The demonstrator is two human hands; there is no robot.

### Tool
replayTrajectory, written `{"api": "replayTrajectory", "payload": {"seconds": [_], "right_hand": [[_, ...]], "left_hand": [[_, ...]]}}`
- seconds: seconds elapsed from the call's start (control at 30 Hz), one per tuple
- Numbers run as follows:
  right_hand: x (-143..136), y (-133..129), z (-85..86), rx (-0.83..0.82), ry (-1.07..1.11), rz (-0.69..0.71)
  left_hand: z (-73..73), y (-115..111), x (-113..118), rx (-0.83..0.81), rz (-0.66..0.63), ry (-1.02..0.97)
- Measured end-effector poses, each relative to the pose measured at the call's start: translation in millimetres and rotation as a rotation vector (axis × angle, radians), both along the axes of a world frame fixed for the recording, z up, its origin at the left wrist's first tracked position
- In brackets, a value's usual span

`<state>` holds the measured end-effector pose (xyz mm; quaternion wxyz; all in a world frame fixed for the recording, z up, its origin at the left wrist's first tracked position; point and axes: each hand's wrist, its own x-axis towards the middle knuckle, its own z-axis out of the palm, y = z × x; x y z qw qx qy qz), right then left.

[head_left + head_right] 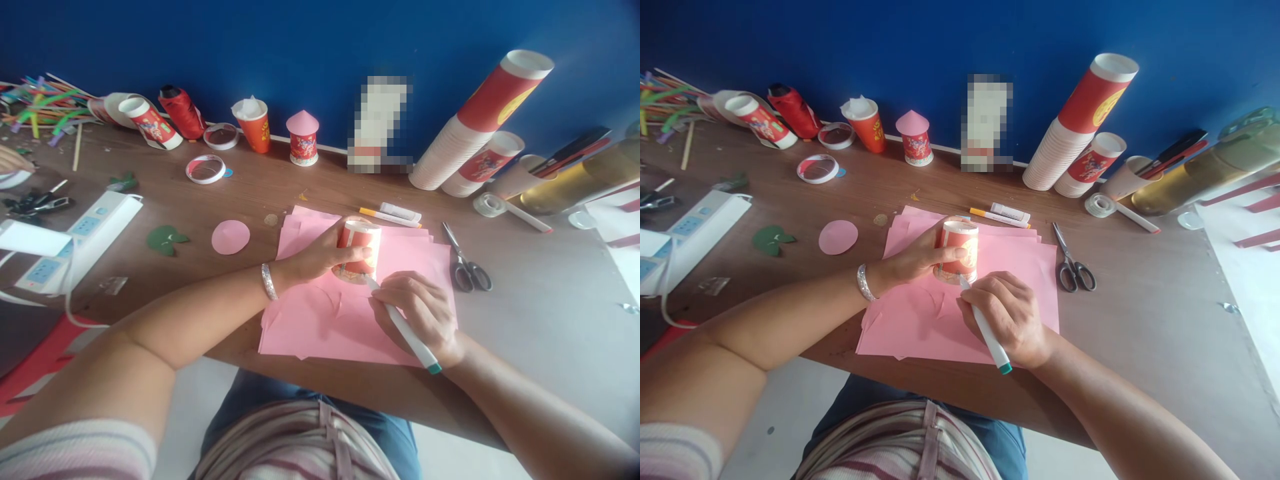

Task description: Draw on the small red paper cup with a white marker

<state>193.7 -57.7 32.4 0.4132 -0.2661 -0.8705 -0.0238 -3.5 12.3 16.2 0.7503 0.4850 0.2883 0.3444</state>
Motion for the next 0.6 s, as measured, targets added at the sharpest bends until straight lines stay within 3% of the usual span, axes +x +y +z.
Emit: {"api": "replayTrajectory", "payload": {"seconds": [0.4,0.6], "right_hand": [[-0.5,-0.2,-0.5,-0.002,-0.007,0.010],[-0.6,0.0,-1.5,-0.029,-0.028,0.001]], "left_hand": [[4.6,0.5,3.1,0.097,-0.064,-0.035],[1.7,0.1,2.2,0.136,-0.031,0.013]]}}
